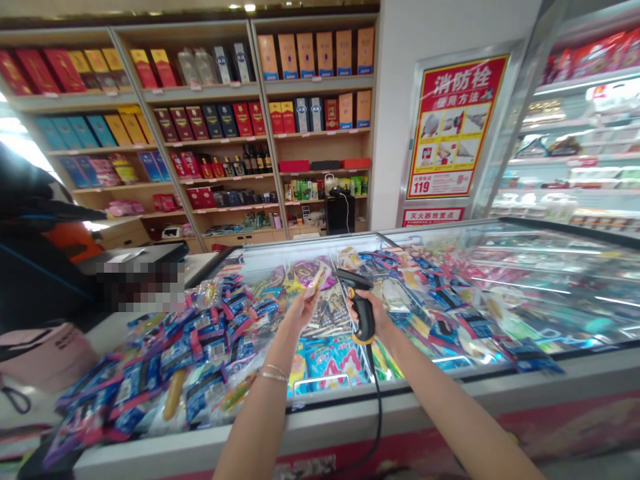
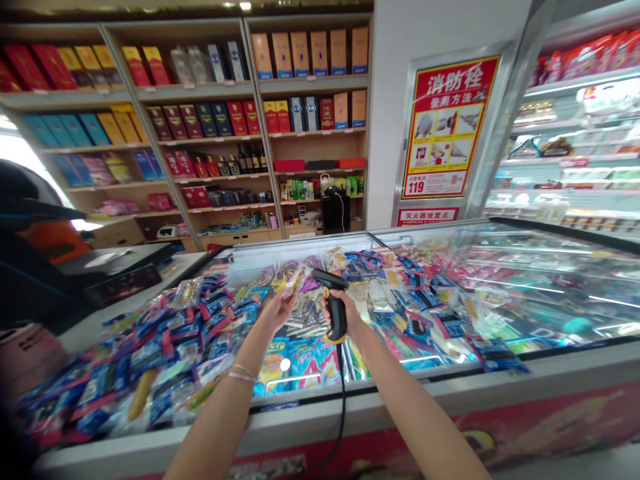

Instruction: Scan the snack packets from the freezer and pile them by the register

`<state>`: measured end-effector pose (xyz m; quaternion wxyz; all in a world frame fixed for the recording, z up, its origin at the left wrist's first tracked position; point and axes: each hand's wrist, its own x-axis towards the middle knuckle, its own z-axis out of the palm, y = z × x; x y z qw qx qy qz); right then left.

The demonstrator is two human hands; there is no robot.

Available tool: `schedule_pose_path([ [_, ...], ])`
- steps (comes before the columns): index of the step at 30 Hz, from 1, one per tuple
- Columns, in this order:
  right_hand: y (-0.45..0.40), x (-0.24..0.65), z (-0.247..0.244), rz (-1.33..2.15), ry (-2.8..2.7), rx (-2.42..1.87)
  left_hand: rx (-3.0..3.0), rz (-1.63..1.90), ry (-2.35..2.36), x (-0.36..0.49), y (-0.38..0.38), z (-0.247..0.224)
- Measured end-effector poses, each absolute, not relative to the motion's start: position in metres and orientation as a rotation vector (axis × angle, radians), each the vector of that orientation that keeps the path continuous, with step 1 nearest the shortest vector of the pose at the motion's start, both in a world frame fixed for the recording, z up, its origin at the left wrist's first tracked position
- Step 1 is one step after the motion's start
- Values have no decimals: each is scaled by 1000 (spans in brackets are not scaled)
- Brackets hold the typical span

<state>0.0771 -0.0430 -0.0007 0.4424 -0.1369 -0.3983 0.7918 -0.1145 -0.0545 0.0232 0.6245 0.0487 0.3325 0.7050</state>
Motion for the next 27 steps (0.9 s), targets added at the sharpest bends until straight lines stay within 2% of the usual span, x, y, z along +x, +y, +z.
schedule_pose_path([
  [27,-40,87,-4,1889,-940,-420,138,1552,750,-106,-65,25],
])
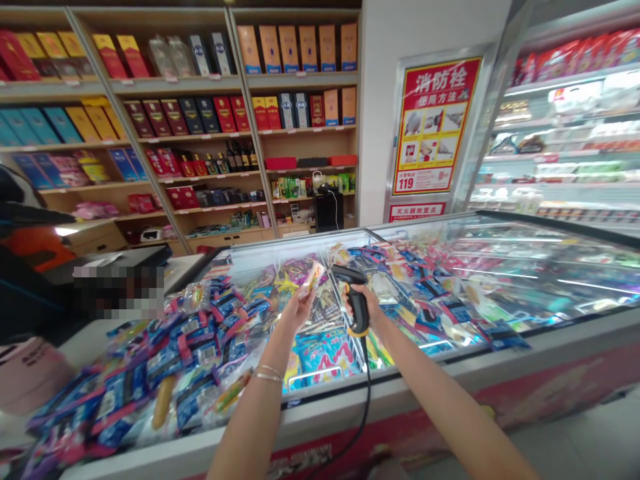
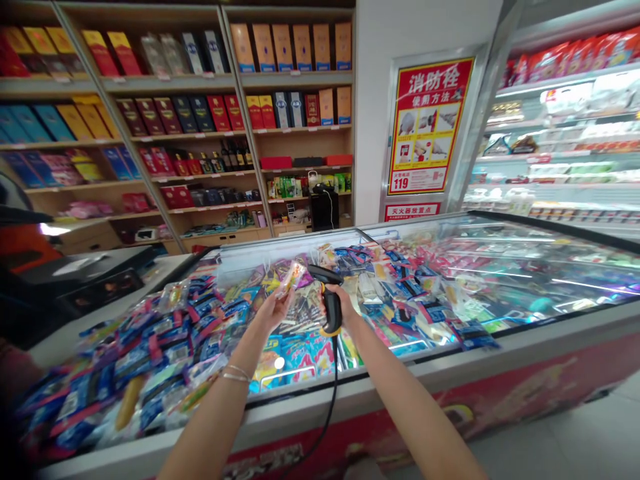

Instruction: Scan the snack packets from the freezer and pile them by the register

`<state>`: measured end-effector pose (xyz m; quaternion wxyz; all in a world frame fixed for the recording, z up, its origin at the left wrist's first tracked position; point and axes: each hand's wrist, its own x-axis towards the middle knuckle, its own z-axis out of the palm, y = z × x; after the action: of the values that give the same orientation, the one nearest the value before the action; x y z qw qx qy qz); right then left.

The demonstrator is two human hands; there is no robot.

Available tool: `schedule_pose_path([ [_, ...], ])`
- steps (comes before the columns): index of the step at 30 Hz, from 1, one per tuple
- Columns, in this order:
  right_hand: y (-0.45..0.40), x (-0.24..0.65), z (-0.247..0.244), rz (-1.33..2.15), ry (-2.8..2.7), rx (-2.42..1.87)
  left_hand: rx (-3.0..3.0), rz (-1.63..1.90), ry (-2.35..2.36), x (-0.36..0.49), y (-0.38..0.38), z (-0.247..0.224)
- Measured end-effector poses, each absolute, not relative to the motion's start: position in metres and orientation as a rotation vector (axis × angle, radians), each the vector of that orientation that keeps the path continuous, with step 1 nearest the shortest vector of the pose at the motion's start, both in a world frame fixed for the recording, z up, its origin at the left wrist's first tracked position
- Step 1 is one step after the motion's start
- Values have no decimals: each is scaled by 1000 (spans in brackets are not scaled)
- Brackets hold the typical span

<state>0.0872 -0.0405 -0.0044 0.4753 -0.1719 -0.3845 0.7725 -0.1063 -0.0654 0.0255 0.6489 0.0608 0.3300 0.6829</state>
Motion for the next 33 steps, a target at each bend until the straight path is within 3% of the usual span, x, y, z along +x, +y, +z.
schedule_pose_path([
  [33,-38,82,-5,1915,-914,-523,139,1581,779,-111,-64,24],
])
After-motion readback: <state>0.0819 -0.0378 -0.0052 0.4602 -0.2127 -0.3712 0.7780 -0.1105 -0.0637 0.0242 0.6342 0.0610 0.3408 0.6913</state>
